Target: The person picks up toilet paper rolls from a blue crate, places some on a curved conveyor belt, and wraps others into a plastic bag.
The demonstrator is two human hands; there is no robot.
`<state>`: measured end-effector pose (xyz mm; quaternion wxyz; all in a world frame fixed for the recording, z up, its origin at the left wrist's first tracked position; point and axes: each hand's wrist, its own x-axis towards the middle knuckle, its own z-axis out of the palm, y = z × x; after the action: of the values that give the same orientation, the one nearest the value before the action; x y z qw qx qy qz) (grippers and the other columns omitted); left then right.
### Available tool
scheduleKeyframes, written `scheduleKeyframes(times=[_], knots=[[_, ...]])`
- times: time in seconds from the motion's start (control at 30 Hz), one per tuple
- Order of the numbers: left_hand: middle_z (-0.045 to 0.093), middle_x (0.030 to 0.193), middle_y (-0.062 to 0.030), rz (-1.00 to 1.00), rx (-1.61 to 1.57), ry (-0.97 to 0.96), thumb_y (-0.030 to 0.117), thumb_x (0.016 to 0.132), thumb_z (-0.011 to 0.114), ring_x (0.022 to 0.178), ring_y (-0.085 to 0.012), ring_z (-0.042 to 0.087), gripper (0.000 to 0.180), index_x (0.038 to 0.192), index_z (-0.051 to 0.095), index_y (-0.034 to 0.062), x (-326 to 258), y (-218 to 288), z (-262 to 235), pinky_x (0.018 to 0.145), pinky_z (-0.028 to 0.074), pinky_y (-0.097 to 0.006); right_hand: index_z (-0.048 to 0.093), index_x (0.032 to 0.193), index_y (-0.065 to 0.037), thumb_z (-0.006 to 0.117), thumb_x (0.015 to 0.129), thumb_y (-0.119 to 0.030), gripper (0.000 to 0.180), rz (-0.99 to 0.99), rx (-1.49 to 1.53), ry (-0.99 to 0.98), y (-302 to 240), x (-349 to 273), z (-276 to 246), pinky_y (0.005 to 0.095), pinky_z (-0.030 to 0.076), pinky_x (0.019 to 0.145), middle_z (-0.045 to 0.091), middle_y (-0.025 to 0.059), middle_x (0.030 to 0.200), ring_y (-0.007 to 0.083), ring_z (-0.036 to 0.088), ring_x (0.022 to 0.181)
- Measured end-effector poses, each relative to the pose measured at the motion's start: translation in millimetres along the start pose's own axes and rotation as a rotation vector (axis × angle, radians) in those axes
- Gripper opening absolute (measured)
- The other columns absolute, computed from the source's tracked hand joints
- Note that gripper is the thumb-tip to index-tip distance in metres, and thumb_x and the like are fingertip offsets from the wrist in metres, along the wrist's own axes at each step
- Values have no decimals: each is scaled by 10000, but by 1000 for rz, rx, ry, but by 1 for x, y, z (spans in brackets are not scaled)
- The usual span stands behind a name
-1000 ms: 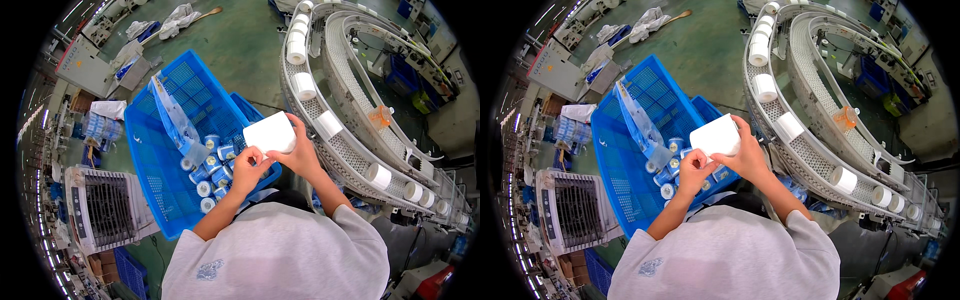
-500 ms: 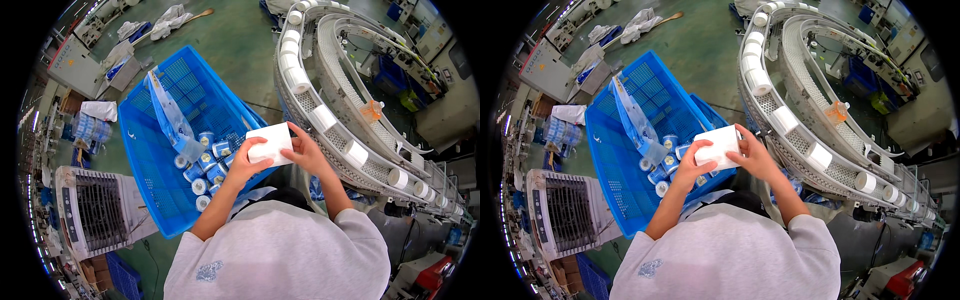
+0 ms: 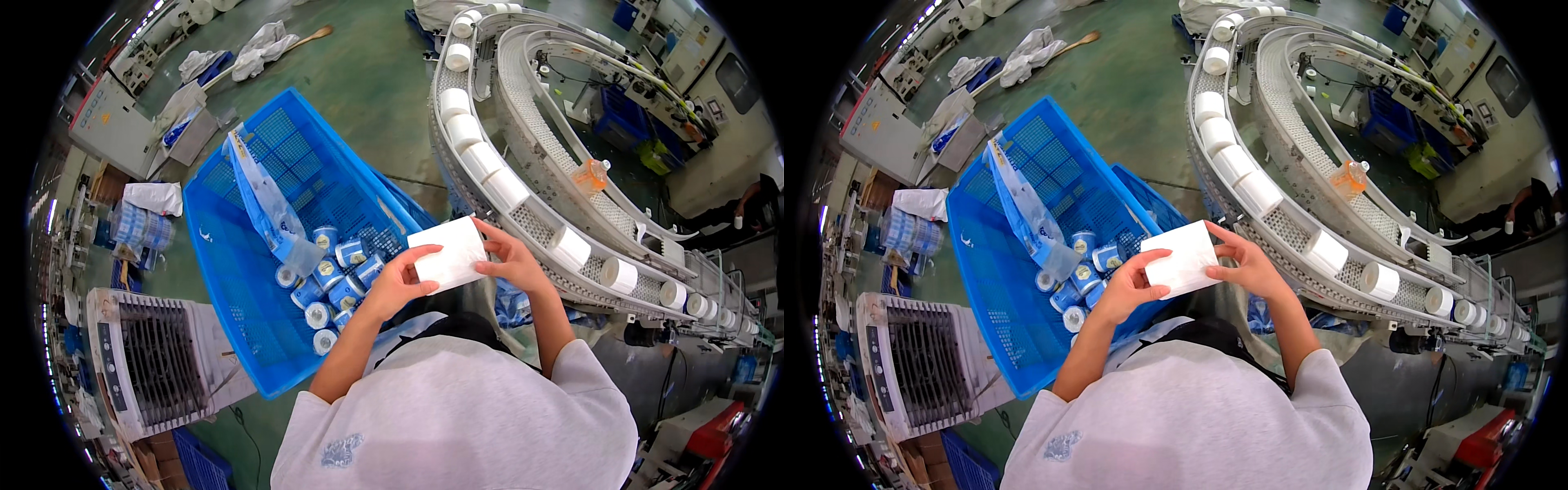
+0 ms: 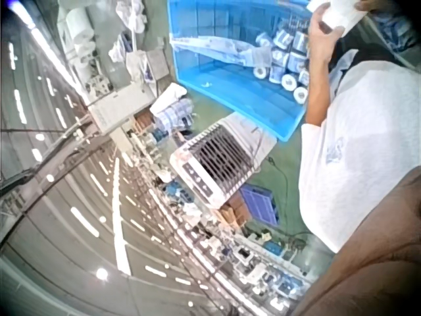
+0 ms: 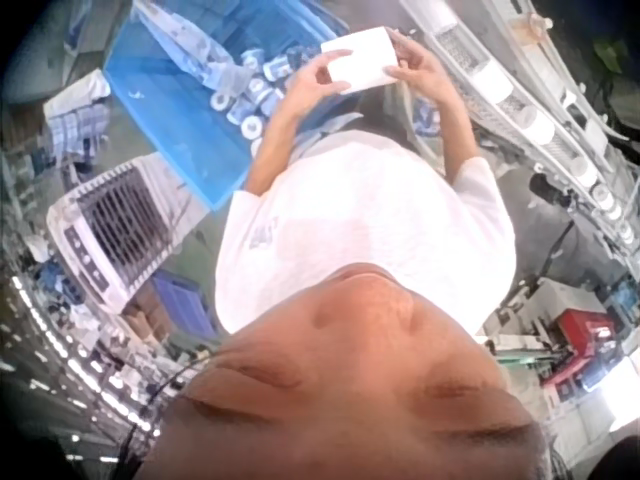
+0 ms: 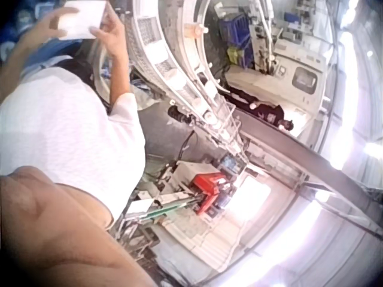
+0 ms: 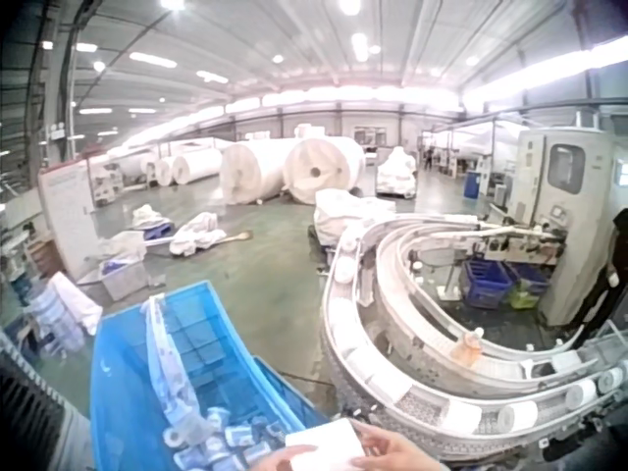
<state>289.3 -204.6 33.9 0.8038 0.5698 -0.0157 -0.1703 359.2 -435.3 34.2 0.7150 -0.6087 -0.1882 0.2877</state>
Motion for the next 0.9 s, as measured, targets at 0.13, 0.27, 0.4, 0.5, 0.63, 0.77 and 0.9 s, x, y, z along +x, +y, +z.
scheduleKeyframes(times=[0.13, 0.27, 0.4, 0.5, 0.63, 0.77, 0.9], knots=[[450, 1254, -86, 69, -76, -93, -47, 727, 643, 1154, -181, 451, 688, 1332, 334, 62, 3, -11, 11, 985, 340, -304, 371, 1316, -12, 635, 768, -10, 608, 45, 87, 70, 11, -1, -28, 276, 423, 861, 601, 117, 1082, 138, 563, 968], [406, 1308, -131, 64, 6, 53, -9, 763, 622, 1213, -230, 413, 688, 1357, 283, 66, -1, -16, 1, 979, 346, -327, 437, 1260, -8, 625, 775, -17, 520, 50, 19, 168, -3, 19, -70, 261, 437, 837, 617, 101, 1031, 134, 585, 912], [484, 1231, -128, 52, 33, 267, 53, 817, 582, 1112, -223, 504, 540, 1309, 360, 58, -17, -23, -21, 909, 405, -315, 476, 1221, -73, 622, 766, -35, 480, -173, -596, 312, -4, 80, -141, 286, 456, 757, 637, 105, 929, 167, 601, 828], [530, 1171, -117, 56, 44, 405, 68, 830, 572, 1034, -207, 548, 448, 1252, 425, 42, -38, -28, -34, 894, 414, -312, 493, 1200, -133, 635, 716, -56, 510, -204, -1294, 442, -26, 145, -157, 377, 453, 764, 621, 148, 941, 297, 591, 817], [557, 1129, -111, 65, 60, 541, 87, 841, 561, 1000, -190, 562, 408, 1228, 446, 31, -59, -25, -39, 872, 418, -296, 509, 1193, -184, 661, 686, -92, 538, -465, -1597, 309, -5, 224, -203, 408, 352, 927, 592, 115, 1072, 288, 518, 1023], [576, 1102, -106, 73, 98, 639, 101, 853, 547, 981, -188, 567, 359, 1195, 471, 26, -91, -20, -58, 863, 422, -286, 553, 1176, -215, 690, 658, -100, 548, -287, -1712, -75, 41, 290, -232, 398, 362, 928, 600, 90, 1084, 290, 532, 1027], [578, 1090, -91, 15, 210, 621, 119, 862, 550, 961, -159, 564, 347, 1186, 475, 23, -111, -12, -109, 824, 423, -268, 579, 1159, -232, 716, 642, -103, 550, 134, -1624, -647, 85, 326, -268, 378, 454, 827, 614, 118, 1046, 276, 588, 934]])
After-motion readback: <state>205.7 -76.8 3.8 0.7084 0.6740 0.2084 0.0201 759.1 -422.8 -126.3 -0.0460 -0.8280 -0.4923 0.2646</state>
